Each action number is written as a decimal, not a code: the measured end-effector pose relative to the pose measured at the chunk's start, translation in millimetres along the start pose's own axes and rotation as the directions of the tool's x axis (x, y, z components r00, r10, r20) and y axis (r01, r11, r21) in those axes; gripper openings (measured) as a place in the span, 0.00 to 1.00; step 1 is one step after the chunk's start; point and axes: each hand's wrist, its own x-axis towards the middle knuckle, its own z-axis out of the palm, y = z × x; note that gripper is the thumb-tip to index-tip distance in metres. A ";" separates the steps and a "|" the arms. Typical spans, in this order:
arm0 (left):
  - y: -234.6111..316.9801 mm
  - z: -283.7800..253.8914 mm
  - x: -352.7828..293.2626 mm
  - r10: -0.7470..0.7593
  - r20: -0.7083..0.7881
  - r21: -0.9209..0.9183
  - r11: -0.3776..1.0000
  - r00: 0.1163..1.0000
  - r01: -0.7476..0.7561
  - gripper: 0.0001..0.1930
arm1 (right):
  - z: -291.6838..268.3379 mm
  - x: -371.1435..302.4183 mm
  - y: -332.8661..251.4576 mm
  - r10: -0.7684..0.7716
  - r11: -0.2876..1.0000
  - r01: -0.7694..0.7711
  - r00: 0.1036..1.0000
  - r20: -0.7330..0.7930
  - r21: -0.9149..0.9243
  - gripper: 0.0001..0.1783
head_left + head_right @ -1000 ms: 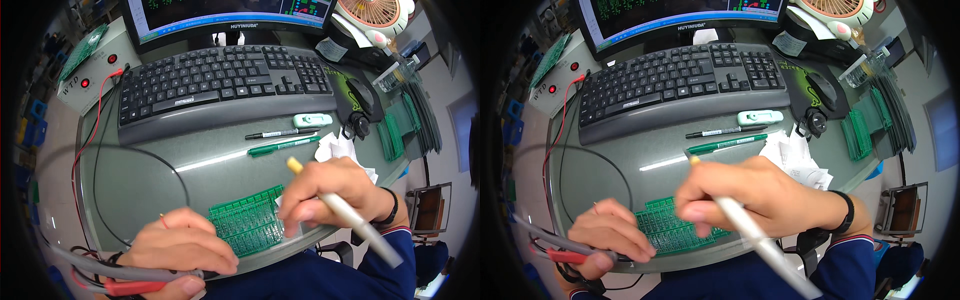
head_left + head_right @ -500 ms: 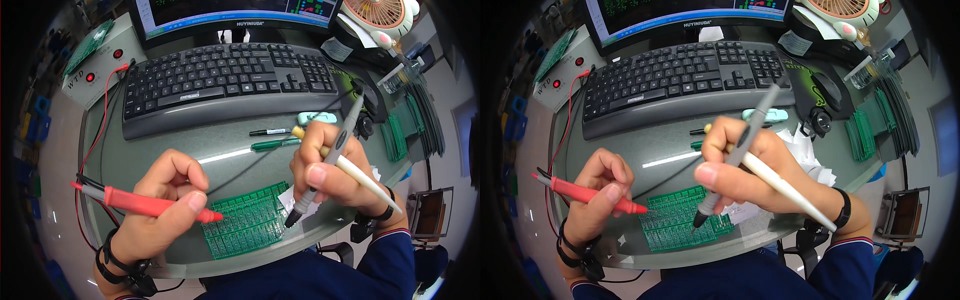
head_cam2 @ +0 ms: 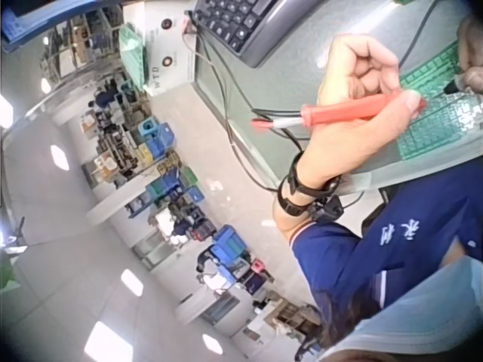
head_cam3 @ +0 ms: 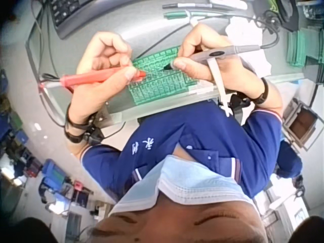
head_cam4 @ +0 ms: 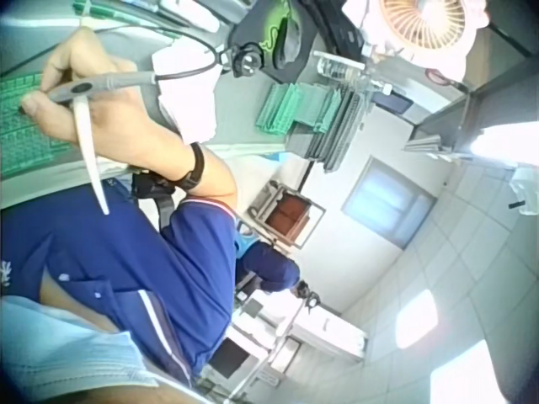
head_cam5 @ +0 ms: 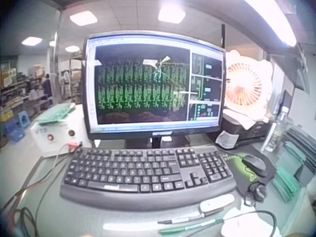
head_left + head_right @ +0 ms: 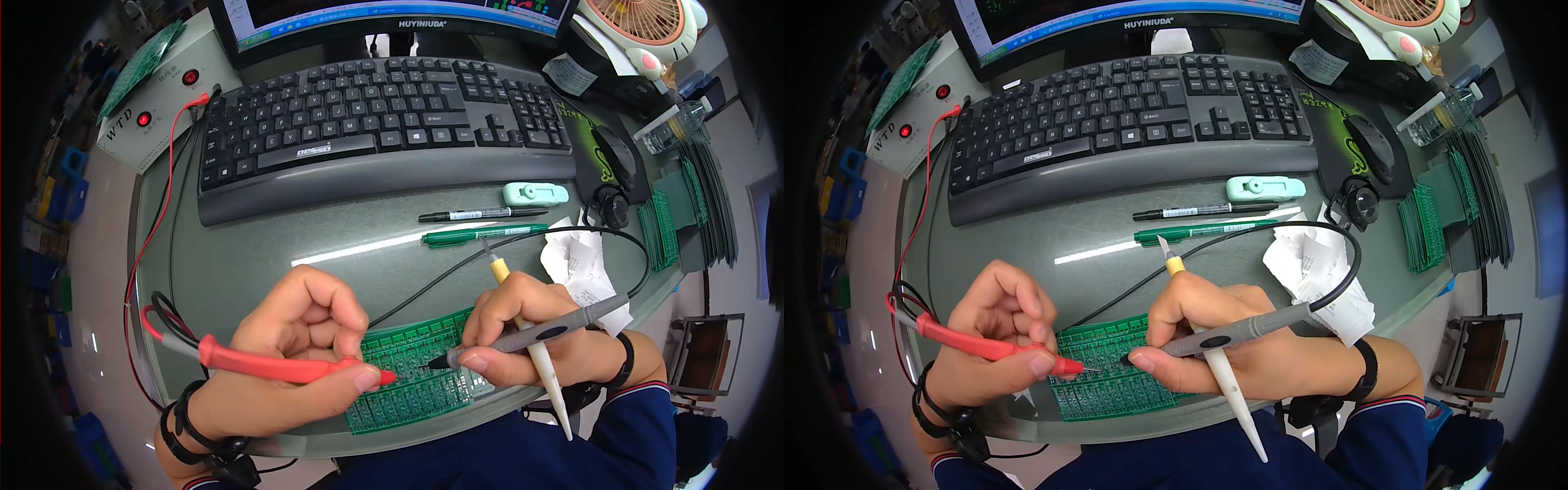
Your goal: The recorder uses multimeter probes and a computer interface to test a green printed circuit board.
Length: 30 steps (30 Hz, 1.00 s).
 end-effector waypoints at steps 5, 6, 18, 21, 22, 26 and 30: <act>-4.2 1.6 -0.3 -0.038 -0.021 0.114 0.993 0.999 0.040 0.22 | 0.9 0.7 1.2 -0.023 0.999 0.023 1.000 -0.007 0.038 0.15; -5.0 1.3 0.0 -0.038 -0.021 0.113 0.993 0.999 0.040 0.22 | 0.6 0.9 1.2 -0.025 0.999 0.026 1.000 -0.005 0.037 0.14; -17.2 -1.9 0.6 0.056 0.046 0.203 0.977 0.997 -0.065 0.22 | -10.0 3.7 -10.9 0.059 0.998 -0.055 0.987 0.149 -0.028 0.15; -16.3 -0.6 1.9 0.051 0.042 0.193 0.979 0.998 -0.058 0.21 | -10.4 3.1 -9.0 0.035 0.999 -0.033 0.988 0.147 -0.017 0.15; -16.3 -0.4 2.0 0.056 0.041 0.191 0.980 0.998 -0.062 0.21 | -10.3 3.3 -9.0 0.036 0.999 -0.034 0.988 0.147 -0.017 0.15; -12.8 -3.1 1.9 0.032 0.068 0.211 0.976 0.997 -0.046 0.24 | -9.2 4.5 -8.9 0.015 1.000 -0.011 0.989 0.145 -0.029 0.15; -17.4 0.4 2.7 0.075 0.034 0.174 0.981 0.997 -0.080 0.21 | -10.1 4.1 -9.3 0.005 0.998 0.003 0.990 0.139 -0.058 0.15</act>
